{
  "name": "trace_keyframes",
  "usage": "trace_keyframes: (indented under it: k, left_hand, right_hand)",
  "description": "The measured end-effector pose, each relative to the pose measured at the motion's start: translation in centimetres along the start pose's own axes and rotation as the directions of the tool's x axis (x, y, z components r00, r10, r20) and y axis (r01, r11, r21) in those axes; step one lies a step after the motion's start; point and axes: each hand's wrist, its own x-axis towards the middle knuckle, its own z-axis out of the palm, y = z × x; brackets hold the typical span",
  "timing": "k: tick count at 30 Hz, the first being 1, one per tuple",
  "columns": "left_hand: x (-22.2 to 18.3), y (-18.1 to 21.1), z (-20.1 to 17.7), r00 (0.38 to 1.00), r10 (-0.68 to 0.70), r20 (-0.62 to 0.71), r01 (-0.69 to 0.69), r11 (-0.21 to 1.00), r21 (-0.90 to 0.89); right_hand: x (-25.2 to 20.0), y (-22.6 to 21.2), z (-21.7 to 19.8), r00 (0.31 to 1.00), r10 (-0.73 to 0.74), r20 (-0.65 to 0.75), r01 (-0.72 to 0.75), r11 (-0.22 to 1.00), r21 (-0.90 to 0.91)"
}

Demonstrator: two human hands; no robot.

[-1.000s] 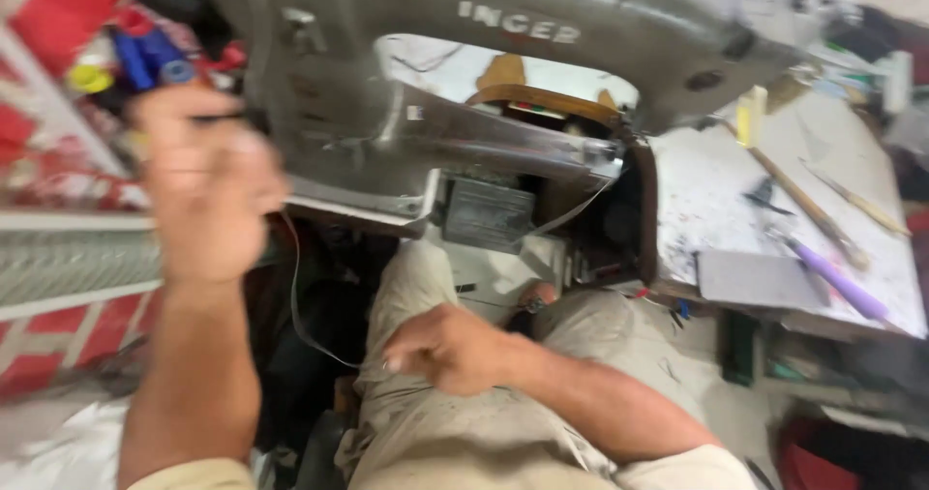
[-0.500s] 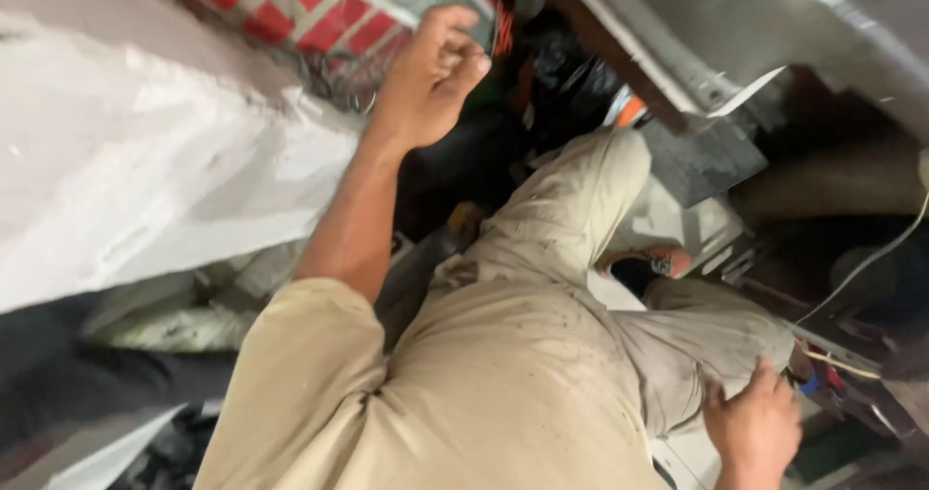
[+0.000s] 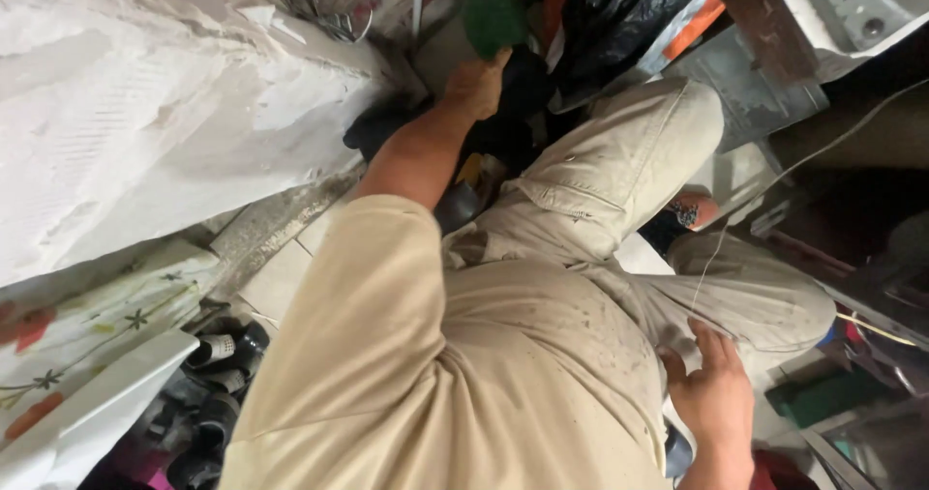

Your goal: Repairing a bag using a heavy-duty sewing machine and hand tools like a screwdriver and scissors.

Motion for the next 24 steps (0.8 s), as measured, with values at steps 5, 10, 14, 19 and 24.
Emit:
trace_keyframes:
  k: [5, 10, 14, 19, 24]
  left_hand:
    - [-7.5, -5.6, 0.6, 0.979, -0.085, 0.184, 0.074, 0.995, 0.062]
    - [-14.7, -12.2, 1.8, 0.876, -0.207, 0.435, 0.172, 0.978, 0.120]
    - [-14.1, -19.7, 11.8, 0.800, -0.166, 0.577, 0.049, 0.976, 0.213]
    - [-16.4, -19.3, 9.7, 0.756, -0.202, 0.623, -0.136, 0.882, 0.451]
    - [-14.3, -14.5, -1.3, 0.944, -0.071, 0.321, -0.104, 0.862, 0.496]
  right_hand:
    - [0.9, 0.4, 0.3, 0.998, -0.060, 0.002, 0.060, 0.998, -0.022]
    - [3.5, -3.3, -2.9, 0.920, -0.392, -0.018, 0.391, 0.915, 0.099]
    - [8.6, -8.5, -7.6, 0.685, -0.705, -0.184, 0.683, 0.709, -0.176]
    - [14.0, -16.1, -13.9, 0.312, -0.789, -0.530, 0.869, 0.462, -0.176]
    - [23.8, -15.7, -13.5, 0.246, -0.821, -0.515, 0.705, 0.516, -0.486]
